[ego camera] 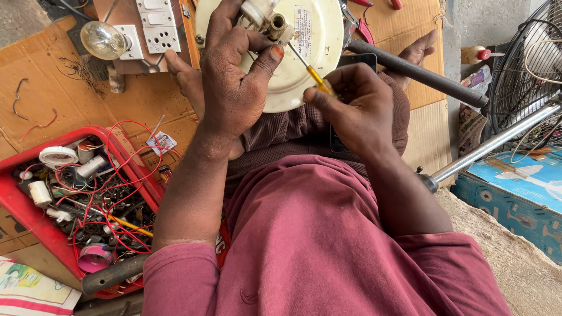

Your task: The person repairs a ceiling fan motor assembly by hand and with a screwdriver. They strip wire ends using pliers, connect the wires to a terminal block on the fan motor, and secure them by tightening screws. The person also handles a capacitor and manages multiple wires in a bin while sitting on the floor.

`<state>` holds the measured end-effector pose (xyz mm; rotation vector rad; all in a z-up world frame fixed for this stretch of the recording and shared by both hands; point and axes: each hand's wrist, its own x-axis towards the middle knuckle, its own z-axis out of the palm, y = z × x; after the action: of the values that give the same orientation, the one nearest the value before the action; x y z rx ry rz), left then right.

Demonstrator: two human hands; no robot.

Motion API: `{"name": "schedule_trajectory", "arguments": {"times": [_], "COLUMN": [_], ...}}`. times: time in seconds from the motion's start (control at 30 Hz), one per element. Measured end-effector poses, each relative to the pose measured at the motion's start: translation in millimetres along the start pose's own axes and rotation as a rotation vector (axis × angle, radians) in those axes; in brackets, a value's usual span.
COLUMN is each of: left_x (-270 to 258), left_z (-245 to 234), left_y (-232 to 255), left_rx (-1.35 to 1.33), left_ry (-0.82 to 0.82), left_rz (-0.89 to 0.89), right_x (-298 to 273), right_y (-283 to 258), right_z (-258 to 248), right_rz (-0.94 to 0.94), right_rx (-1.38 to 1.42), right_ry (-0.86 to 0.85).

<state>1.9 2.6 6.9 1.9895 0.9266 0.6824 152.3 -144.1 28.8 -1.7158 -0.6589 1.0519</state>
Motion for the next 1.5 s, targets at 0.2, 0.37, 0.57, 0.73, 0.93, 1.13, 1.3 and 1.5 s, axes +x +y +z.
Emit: {"name": "schedule_trajectory", "arguments": {"times": [0.2,0.37,0.57,0.73,0.93,1.13,1.3,1.5], "left_x": [-0.6,0.8,-1.1,2.3,2.3,3.6,1.6,2.9], "left_z": [-0.7,2.5,6.2,3.1,1.6,0.6,1.8,1.1], "left_y": [-0.9,-13.9,-22.1,-18.0,-19.7,-15.7,-19.4,-19.9], "left_rx": [-0.023,-0.165,-0.231,-0.294,-0.302,-0.278,-0.3,-0.318], "left_ry": [-0.044,-0.014,-0.031,-0.056,-0.056,-0.055,-0.054,-0.064], "left_rz": [-0.114,0.08,0.103,0.087,0.092,0.072,0.069,0.058], "right_x": [5.1,2.3,4.3,3.9,1.9,17.2,0.1,21.8], "right_y": [1.0,8.9,9.4,3.4,-3.1,-8.9,2.9,-8.8], "right_z": [-7.4,-1.4,-6.8,-6.0,-0.6,-19.3,-4.4,-20.8], "right_rz": [0.347,0.14,0.195,0.158,0.142,0.462,-0.259,0.387], "right_rx": [0.21,0.133,0.001,0.045,-0.256,0.277,-0.217,0.257], "right_ry": [-0.069,-0.058,0.053,-0.058,0.053,-0.182,0.033,-0.125]}}
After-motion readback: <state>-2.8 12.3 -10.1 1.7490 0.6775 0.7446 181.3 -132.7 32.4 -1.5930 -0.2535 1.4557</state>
